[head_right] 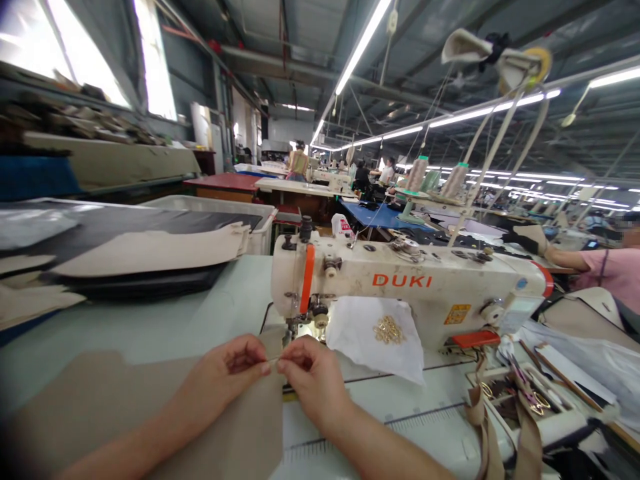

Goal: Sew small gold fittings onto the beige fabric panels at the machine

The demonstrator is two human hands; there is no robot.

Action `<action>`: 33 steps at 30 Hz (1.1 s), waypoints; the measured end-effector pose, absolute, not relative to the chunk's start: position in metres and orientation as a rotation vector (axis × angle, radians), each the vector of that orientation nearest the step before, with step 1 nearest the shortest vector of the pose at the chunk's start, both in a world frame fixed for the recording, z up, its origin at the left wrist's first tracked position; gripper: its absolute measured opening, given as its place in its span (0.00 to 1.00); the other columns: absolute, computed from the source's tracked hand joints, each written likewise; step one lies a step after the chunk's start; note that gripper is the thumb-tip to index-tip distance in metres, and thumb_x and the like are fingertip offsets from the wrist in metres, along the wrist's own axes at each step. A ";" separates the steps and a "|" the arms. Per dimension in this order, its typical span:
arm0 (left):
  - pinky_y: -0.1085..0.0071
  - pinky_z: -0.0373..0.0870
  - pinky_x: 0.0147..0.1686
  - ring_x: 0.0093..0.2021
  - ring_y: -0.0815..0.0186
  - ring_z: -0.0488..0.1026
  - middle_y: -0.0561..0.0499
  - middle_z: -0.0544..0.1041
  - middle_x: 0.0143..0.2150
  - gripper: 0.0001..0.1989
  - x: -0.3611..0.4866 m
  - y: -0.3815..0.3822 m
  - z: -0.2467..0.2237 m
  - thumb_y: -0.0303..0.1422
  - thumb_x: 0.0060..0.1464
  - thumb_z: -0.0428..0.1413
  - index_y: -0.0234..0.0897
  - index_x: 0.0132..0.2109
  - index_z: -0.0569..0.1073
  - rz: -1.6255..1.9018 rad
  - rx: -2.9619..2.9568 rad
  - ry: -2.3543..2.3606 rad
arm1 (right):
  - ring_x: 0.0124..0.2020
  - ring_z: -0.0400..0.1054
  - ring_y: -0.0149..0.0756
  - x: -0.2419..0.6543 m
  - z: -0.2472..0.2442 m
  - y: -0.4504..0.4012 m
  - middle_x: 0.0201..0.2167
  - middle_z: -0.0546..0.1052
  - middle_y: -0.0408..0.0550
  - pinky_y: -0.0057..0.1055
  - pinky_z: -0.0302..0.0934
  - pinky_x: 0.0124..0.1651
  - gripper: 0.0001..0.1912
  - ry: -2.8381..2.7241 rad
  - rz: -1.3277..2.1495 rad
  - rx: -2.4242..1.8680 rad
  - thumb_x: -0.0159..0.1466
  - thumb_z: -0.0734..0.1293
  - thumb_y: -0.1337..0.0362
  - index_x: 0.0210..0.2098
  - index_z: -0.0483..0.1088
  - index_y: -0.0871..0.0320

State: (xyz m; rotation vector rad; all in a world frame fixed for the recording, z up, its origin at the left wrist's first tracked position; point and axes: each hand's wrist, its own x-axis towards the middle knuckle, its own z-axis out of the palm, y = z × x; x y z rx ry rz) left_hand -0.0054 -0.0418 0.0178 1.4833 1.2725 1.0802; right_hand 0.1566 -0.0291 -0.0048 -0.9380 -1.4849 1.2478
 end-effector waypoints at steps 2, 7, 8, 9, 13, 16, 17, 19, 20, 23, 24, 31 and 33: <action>0.73 0.64 0.28 0.26 0.68 0.67 0.56 0.69 0.23 0.08 -0.005 -0.044 0.018 0.35 0.42 0.58 0.36 0.26 0.67 1.072 1.499 1.276 | 0.24 0.65 0.30 0.158 -0.005 -0.030 0.22 0.73 0.41 0.26 0.58 0.30 0.09 -1.477 1.290 -0.936 0.52 0.70 0.59 0.28 0.71 0.58; 0.72 0.67 0.33 0.30 0.67 0.70 0.54 0.72 0.27 0.07 -0.004 -0.045 0.015 0.34 0.43 0.57 0.36 0.30 0.69 1.081 1.479 1.221 | 0.22 0.65 0.29 0.161 -0.006 -0.030 0.20 0.73 0.42 0.26 0.59 0.29 0.09 -1.534 1.315 -0.969 0.55 0.68 0.60 0.25 0.71 0.59; 0.71 0.68 0.34 0.31 0.66 0.71 0.54 0.73 0.28 0.07 -0.004 -0.045 0.014 0.34 0.43 0.57 0.36 0.32 0.70 1.085 1.476 1.205 | 0.22 0.65 0.29 0.161 -0.006 -0.030 0.20 0.73 0.42 0.26 0.59 0.29 0.09 -1.531 1.326 -0.963 0.55 0.68 0.59 0.26 0.71 0.59; 0.71 0.68 0.36 0.32 0.65 0.72 0.53 0.74 0.29 0.08 -0.005 -0.044 0.014 0.34 0.44 0.57 0.36 0.33 0.71 1.077 1.479 1.193 | 0.22 0.66 0.29 0.162 -0.006 -0.030 0.20 0.73 0.42 0.26 0.59 0.29 0.10 -1.526 1.336 -0.956 0.55 0.68 0.58 0.26 0.71 0.60; 0.71 0.67 0.38 0.36 0.63 0.73 0.52 0.78 0.33 0.11 -0.007 -0.043 0.017 0.38 0.50 0.54 0.37 0.36 0.75 0.901 1.605 1.224 | 0.23 0.67 0.29 0.161 -0.004 -0.030 0.21 0.72 0.41 0.26 0.61 0.30 0.12 -1.503 1.355 -0.932 0.55 0.68 0.56 0.27 0.70 0.60; 0.72 0.65 0.35 0.35 0.63 0.73 0.54 0.78 0.31 0.13 -0.009 -0.044 0.019 0.40 0.53 0.52 0.38 0.34 0.77 0.818 1.751 1.299 | 0.23 0.67 0.29 0.161 -0.004 -0.030 0.21 0.73 0.42 0.26 0.61 0.30 0.12 -1.507 1.353 -0.939 0.55 0.68 0.56 0.28 0.70 0.61; 0.73 0.65 0.35 0.34 0.63 0.73 0.54 0.78 0.31 0.13 -0.009 -0.044 0.019 0.40 0.53 0.51 0.38 0.33 0.76 0.816 1.782 1.318 | 0.23 0.67 0.29 0.161 -0.004 -0.030 0.21 0.73 0.42 0.26 0.61 0.30 0.12 -1.510 1.354 -0.941 0.56 0.68 0.57 0.28 0.71 0.61; 0.73 0.64 0.34 0.34 0.64 0.72 0.55 0.77 0.30 0.12 -0.009 -0.046 0.018 0.39 0.54 0.50 0.38 0.33 0.76 0.824 1.824 1.338 | 0.24 0.67 0.29 0.161 -0.004 -0.030 0.21 0.74 0.43 0.26 0.61 0.31 0.11 -1.516 1.351 -0.943 0.56 0.67 0.57 0.28 0.72 0.61; 0.73 0.64 0.34 0.33 0.64 0.72 0.55 0.77 0.30 0.12 -0.009 -0.047 0.017 0.39 0.54 0.50 0.38 0.33 0.75 0.829 1.841 1.345 | 0.24 0.67 0.29 0.161 -0.005 -0.031 0.21 0.74 0.43 0.26 0.61 0.31 0.11 -1.522 1.343 -0.945 0.56 0.67 0.58 0.29 0.73 0.61; 0.73 0.64 0.33 0.32 0.65 0.71 0.55 0.76 0.29 0.11 -0.009 -0.049 0.015 0.37 0.54 0.49 0.38 0.33 0.74 0.844 1.892 1.381 | 0.24 0.67 0.30 0.162 -0.006 -0.031 0.22 0.74 0.43 0.26 0.61 0.30 0.10 -1.539 1.316 -0.968 0.56 0.67 0.59 0.29 0.74 0.61; 0.73 0.64 0.33 0.31 0.66 0.71 0.55 0.75 0.29 0.11 -0.009 -0.050 0.015 0.37 0.54 0.49 0.38 0.33 0.73 0.854 1.903 1.396 | 0.24 0.67 0.30 0.162 -0.006 -0.031 0.22 0.74 0.44 0.26 0.61 0.30 0.10 -1.545 1.311 -0.977 0.56 0.67 0.59 0.29 0.74 0.61; 0.73 0.64 0.31 0.29 0.66 0.71 0.55 0.74 0.27 0.09 -0.006 -0.051 0.017 0.35 0.53 0.49 0.37 0.31 0.72 0.905 1.941 1.432 | 0.25 0.67 0.31 0.163 -0.003 -0.034 0.22 0.75 0.44 0.25 0.60 0.30 0.09 -1.603 1.255 -1.016 0.56 0.66 0.61 0.30 0.75 0.60; 0.73 0.63 0.31 0.29 0.66 0.71 0.55 0.74 0.26 0.10 -0.006 -0.051 0.017 0.35 0.53 0.49 0.37 0.30 0.72 0.907 1.956 1.437 | 0.24 0.68 0.31 0.163 -0.003 -0.034 0.22 0.75 0.44 0.25 0.60 0.30 0.09 -1.620 1.239 -1.024 0.56 0.66 0.61 0.30 0.75 0.60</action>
